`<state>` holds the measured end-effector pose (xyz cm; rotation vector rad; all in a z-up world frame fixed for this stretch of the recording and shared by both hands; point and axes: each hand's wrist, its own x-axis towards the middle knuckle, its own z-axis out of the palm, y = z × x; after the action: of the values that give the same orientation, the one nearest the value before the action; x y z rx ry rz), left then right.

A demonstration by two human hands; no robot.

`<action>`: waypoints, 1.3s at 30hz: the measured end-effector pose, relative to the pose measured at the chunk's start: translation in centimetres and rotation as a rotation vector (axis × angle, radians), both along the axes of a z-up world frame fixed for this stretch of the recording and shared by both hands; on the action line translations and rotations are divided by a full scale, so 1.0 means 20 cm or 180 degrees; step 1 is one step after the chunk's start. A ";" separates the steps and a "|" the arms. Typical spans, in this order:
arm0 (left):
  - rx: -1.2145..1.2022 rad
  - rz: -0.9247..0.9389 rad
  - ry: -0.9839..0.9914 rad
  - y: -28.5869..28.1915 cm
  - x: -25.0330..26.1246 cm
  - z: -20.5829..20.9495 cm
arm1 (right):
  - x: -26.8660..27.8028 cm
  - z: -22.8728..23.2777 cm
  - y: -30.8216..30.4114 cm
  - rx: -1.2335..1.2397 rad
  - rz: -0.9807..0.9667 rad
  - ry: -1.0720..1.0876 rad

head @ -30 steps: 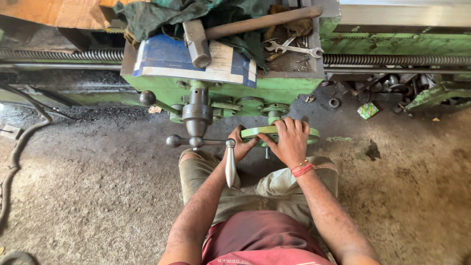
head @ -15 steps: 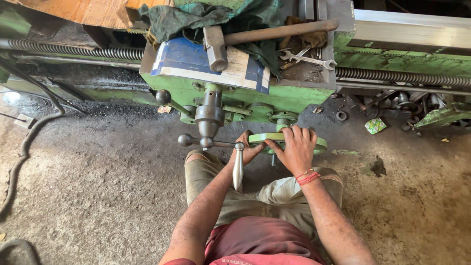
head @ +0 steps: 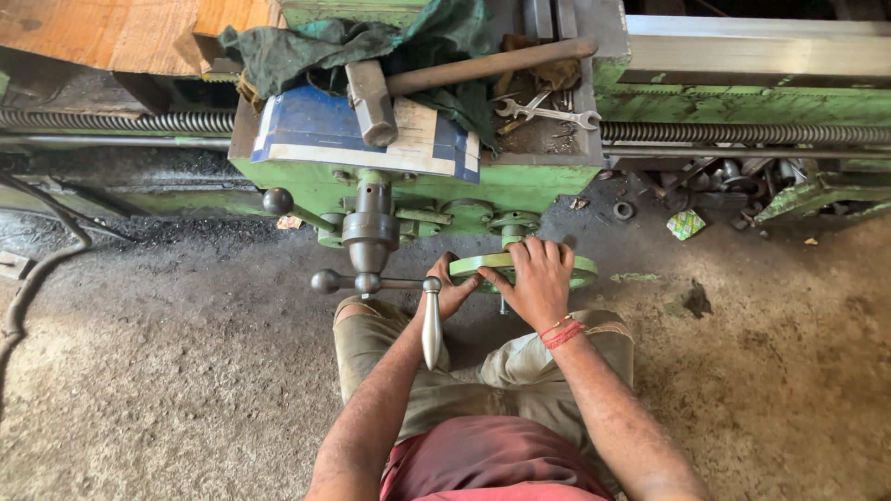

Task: The person sits on the floor and rotates the handwheel of a green milling machine to adjust the vertical position of the spindle. The hands grip the wheel and turn it repeatedly throughout the clip.

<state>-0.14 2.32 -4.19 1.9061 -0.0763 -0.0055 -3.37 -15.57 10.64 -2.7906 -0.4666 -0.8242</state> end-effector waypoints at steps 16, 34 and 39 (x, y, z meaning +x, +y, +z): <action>0.0360 0.0777 -0.0601 -0.12 -0.05 0.02 | 0.01 0.00 0.00 -0.0094 -0.0081 0.0129; 0.0913 0.0584 0.1136 -0.13 0.01 -0.12 | 0.04 -0.20 -0.14 -0.0798 0.0065 -0.0018; 0.1259 0.0156 0.1181 -0.07 0.01 0.13 | 0.12 -0.45 -0.39 -0.0512 0.0049 -0.0084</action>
<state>0.06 0.86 -1.51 2.2682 0.2393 -0.3636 -0.97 -23.40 1.60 -2.9208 -0.5824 -0.8571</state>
